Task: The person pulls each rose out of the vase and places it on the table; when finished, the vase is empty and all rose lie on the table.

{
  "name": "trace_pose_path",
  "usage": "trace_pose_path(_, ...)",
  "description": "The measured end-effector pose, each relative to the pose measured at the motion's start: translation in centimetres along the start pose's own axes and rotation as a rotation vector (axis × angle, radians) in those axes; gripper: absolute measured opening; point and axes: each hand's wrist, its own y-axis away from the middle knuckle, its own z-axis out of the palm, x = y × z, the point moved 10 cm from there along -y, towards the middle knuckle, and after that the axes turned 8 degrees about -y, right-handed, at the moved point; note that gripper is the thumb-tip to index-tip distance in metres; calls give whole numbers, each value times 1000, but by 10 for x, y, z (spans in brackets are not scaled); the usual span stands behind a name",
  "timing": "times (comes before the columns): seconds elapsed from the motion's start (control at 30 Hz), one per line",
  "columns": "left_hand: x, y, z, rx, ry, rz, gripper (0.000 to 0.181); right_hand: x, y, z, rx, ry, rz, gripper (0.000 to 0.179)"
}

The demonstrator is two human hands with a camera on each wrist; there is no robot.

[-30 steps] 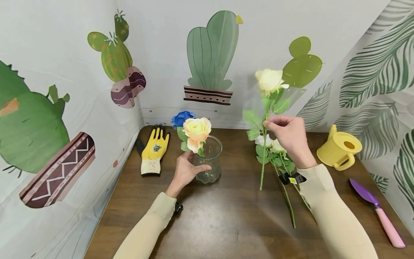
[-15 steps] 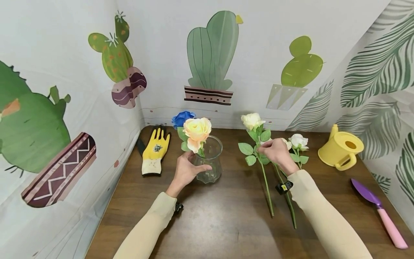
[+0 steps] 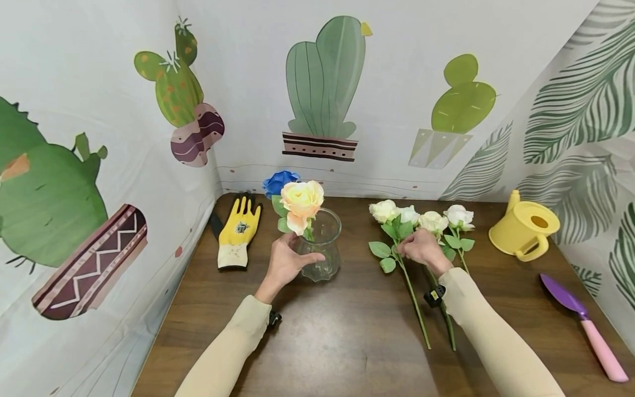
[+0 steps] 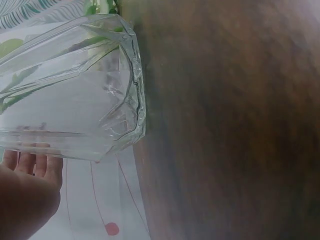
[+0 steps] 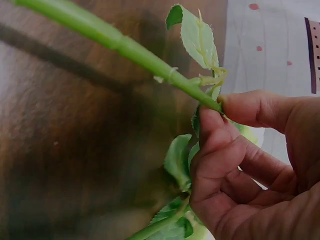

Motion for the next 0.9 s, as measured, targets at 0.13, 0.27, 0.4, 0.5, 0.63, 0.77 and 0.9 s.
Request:
trace_pose_path(0.13, 0, 0, 0, 1, 6, 8, 76, 4, -1, 2, -7, 13, -6, 13)
trace_pose_path(0.27, 1, 0, 0, 2, 16, 13, 77, 8, -3, 4, -4, 37, -7, 13)
trace_pose_path(0.4, 1, 0, 1, -2, 29, 16, 78, 7, -3, 5, 14, 66, -29, 13)
trace_pose_path(0.5, 2, 0, 1, -5, 31, 14, 78, 5, -2, 4, 25, 91, -50, 13)
trace_pose_path(0.63, 2, 0, 1, -1, 17, 4, 78, 3, -2, 3, 38, 125, -67, 13)
trace_pose_path(0.77, 1, 0, 0, 2, 15, 0, 77, 8, -11, 1, 56, 175, -93, 20)
trace_pose_path(0.9, 0, 0, 0, 4, 18, 6, 76, 1, -10, -5, 119, 206, -127, 26)
